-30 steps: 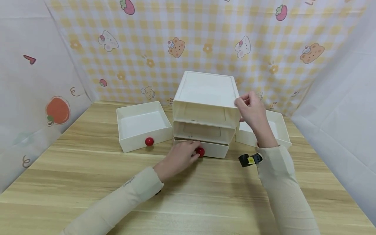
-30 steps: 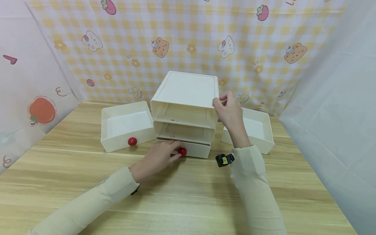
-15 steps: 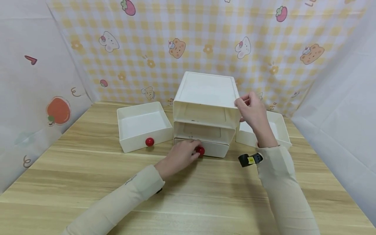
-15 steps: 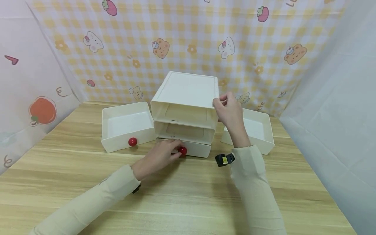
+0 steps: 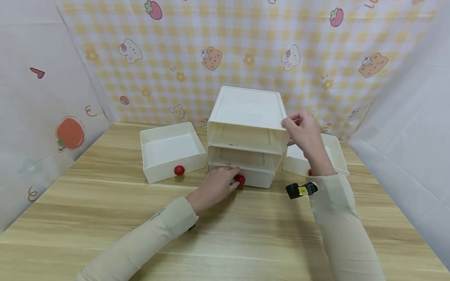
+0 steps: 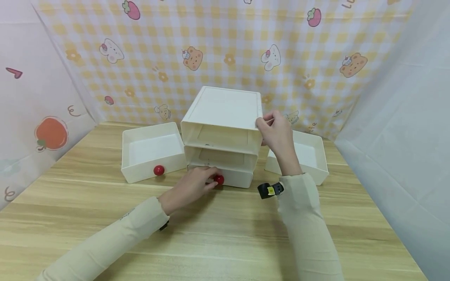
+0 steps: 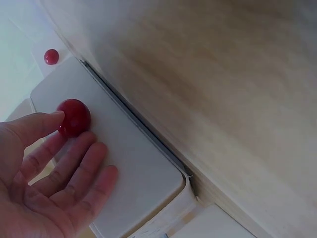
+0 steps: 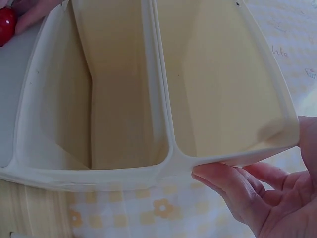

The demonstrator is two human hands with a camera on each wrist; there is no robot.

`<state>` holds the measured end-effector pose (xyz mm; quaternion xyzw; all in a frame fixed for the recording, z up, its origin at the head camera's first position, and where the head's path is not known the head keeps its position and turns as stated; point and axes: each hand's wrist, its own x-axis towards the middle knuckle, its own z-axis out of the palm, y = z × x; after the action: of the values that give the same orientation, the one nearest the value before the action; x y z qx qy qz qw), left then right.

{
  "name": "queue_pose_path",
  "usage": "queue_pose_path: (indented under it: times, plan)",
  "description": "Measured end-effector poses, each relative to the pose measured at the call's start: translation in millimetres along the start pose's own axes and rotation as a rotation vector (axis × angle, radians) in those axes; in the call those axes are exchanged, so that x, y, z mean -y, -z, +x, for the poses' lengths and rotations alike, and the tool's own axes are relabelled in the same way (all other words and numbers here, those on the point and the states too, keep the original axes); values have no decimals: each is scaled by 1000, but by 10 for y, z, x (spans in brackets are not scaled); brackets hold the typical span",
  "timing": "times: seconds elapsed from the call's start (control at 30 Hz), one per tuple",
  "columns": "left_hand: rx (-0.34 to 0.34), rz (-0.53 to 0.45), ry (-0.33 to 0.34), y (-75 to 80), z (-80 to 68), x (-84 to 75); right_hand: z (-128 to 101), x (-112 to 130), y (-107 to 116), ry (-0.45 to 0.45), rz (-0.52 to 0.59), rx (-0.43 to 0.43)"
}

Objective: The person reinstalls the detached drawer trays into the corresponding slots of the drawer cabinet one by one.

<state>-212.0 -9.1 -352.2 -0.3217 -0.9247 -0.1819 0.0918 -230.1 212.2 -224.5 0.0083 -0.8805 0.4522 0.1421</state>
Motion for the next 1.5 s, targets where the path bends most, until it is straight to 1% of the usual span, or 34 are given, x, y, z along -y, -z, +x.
queue_pose_path:
  times: [0.2,0.33,0.47,0.57,0.7,0.77,0.87,1.0,1.03,1.1,1.2,1.3,1.4,1.5]
  plan:
    - [-25,39,-26,-11,12,-16,10,-32,25,-19,15,16]
    - [-26,56,-25,-17,15,-29,18,-55,32,-16,16,27]
    - [-22,48,-21,9,7,-41,20,-65,36,-18,34,40]
    - [-19,15,-20,62,-23,-37,21,-65,39,-26,55,48]
    - [-34,-40,-13,170,-123,5,26,-64,47,-34,72,61]
    - [-53,-50,-7,237,-188,40,30,-68,50,-34,78,66]
    - [-88,-20,12,346,-283,111,35,-77,50,-31,85,69]
    - [-156,78,43,547,-418,251,40,-86,36,-24,93,69]
    - [-166,89,57,607,-455,295,41,-88,31,-22,94,69]
    - [-183,89,105,724,-528,396,43,-92,23,-19,94,70]
    - [-196,58,184,885,-609,587,46,-96,16,-13,91,68]
    - [-203,14,276,1035,-653,812,45,-95,14,-12,92,69]
    - [-188,-28,372,1162,-690,1063,43,-91,11,-15,95,68]
    - [-172,-91,457,1244,-733,1333,43,-84,1,-10,94,68]
